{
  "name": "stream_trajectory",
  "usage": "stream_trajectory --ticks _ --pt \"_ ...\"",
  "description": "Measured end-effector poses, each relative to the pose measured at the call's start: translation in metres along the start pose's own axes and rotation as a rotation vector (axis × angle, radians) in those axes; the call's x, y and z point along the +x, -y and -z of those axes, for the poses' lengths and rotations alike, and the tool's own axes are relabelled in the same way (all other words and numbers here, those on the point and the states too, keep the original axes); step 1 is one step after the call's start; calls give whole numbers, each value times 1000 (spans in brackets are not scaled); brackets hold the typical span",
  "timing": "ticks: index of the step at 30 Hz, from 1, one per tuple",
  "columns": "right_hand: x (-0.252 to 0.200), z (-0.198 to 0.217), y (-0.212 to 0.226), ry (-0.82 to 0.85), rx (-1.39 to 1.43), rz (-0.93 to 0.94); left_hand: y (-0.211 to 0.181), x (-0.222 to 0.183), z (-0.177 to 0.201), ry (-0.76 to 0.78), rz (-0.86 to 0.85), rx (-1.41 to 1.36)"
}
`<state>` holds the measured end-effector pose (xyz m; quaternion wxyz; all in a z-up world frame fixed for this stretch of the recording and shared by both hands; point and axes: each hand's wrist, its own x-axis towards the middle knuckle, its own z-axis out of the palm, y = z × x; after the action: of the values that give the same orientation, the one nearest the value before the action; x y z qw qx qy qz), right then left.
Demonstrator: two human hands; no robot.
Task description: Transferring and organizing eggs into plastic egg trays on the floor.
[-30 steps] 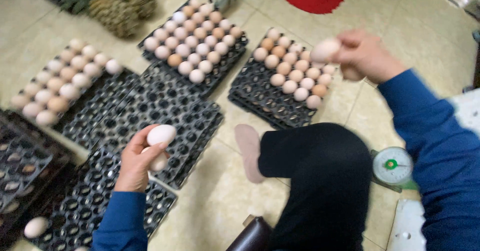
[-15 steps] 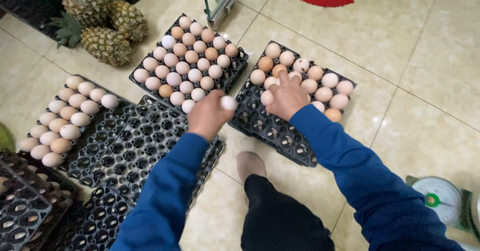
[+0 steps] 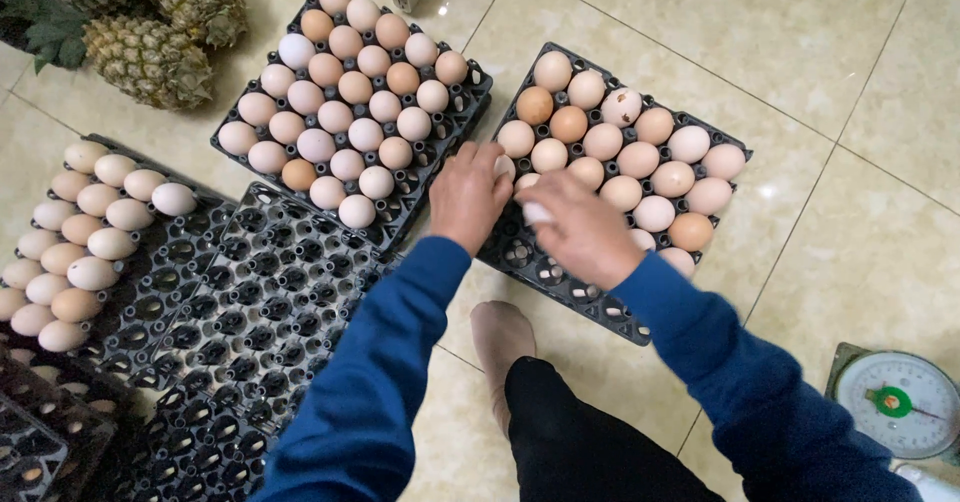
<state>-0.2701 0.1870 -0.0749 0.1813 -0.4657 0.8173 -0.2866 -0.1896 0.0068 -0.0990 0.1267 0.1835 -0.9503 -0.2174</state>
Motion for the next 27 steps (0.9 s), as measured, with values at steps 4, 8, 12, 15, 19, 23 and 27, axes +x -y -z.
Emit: stream_trajectory --ticks 4,8,12,15,19,23,27 --pt "-3 -57 -10 -58 -211 26 20 -27 -43 -161 -37 -8" --pt "-6 -76 -3 -236 -223 82 27 -39 -62 -269 -25 -31" --pt "-8 -84 -5 -470 -256 238 22 -49 -63 -299 6 12" --pt "-9 -90 -20 -587 -280 326 12 -66 -39 -296 40 -24" --pt "-37 -56 -8 -604 -83 326 17 -125 5 -284 82 -77" --pt "-81 -44 -7 -669 53 212 44 -220 48 -214 204 -90" --pt "-119 -41 22 -622 71 98 64 -334 86 -168 435 80"
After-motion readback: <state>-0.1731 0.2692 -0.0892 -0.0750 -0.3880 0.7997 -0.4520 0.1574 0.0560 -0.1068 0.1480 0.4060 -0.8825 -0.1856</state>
